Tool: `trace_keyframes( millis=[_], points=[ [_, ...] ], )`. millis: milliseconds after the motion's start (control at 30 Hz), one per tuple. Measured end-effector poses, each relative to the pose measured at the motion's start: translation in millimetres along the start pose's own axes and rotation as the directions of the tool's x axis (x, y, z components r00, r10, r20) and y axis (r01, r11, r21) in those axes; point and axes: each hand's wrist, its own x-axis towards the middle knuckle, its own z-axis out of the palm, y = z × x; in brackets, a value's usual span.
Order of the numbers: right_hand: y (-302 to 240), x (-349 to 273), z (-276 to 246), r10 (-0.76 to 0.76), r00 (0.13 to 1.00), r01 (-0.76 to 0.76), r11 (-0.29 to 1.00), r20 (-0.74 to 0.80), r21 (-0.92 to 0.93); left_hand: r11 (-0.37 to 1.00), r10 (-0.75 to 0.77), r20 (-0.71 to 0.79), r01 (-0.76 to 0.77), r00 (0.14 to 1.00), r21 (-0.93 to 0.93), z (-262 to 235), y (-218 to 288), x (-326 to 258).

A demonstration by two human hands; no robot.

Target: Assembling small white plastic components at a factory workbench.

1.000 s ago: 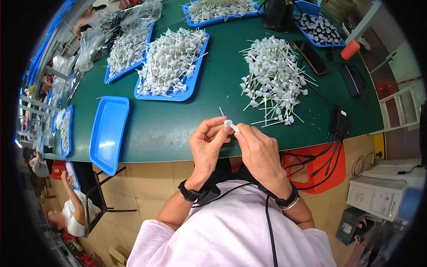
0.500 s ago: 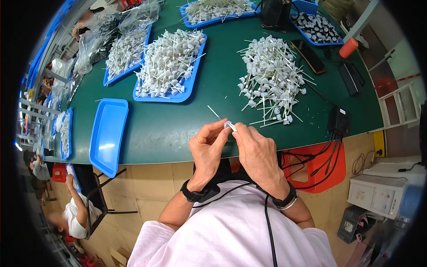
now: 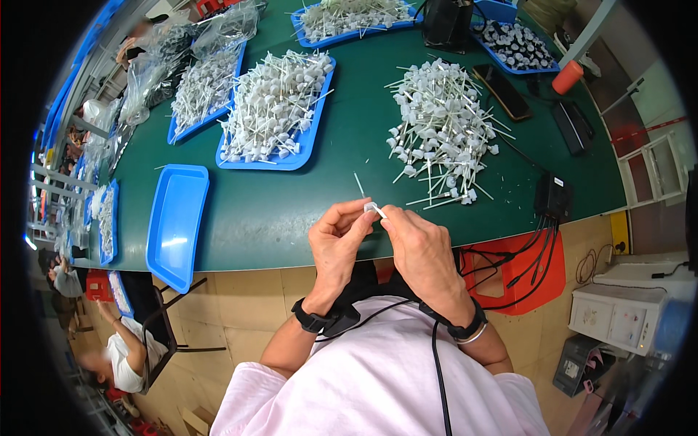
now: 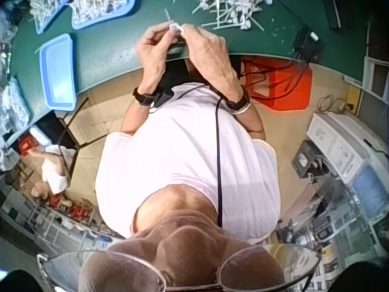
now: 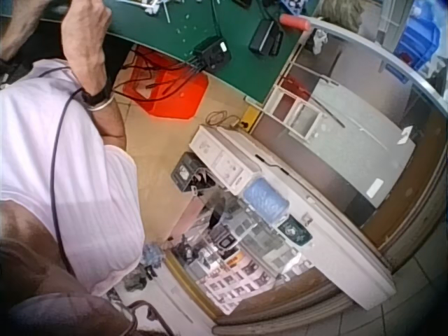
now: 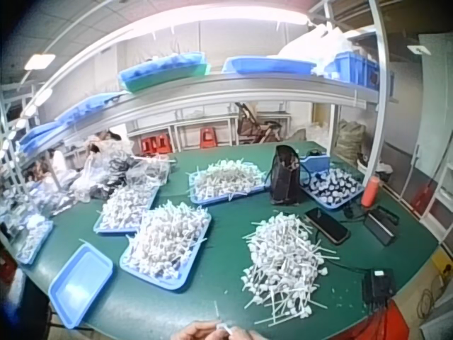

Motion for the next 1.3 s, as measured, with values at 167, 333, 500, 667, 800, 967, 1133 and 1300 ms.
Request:
trace_keyframes(
  millis=[167,333,500,667,800,967,1133,1300],
  points=[
    [1,3,-5,0.04,0.999,-0.042,0.985,0.015,0.168,0.998,-0.053,0.044,0.055,0.998,-0.033,-6,0,2],
    [6,6,-10,0.129,0.98,-0.168,0.946,0.152,0.278,0.997,-0.06,0.064,0.064,0.996,-0.053,-5,1,2],
    [8,6,-10,0.196,0.958,-0.262,0.895,0.209,0.362,0.996,-0.07,0.065,0.073,0.995,-0.053,-5,2,1],
    [5,8,-16,0.25,0.919,-0.366,0.83,0.306,0.421,0.995,-0.06,0.081,0.067,0.995,-0.075,-7,-1,0],
    [12,11,-20,0.277,0.85,-0.483,0.749,0.447,0.454,0.997,0.027,0.115,-0.018,0.993,-0.071,-8,-7,-1],
    [10,13,-22,0.257,0.87,-0.437,0.797,0.422,0.416,0.995,-0.009,0.106,0.019,0.994,-0.093,-5,-1,-2],
    [2,9,-23,0.235,0.911,-0.358,0.859,0.34,0.367,0.996,-0.039,0.056,0.044,0.998,-0.077,-3,-2,-3],
    [3,8,-20,0.214,0.93,-0.319,0.874,0.298,0.366,0.996,-0.029,0.058,0.033,0.998,-0.077,-2,0,-4]
  ],
)
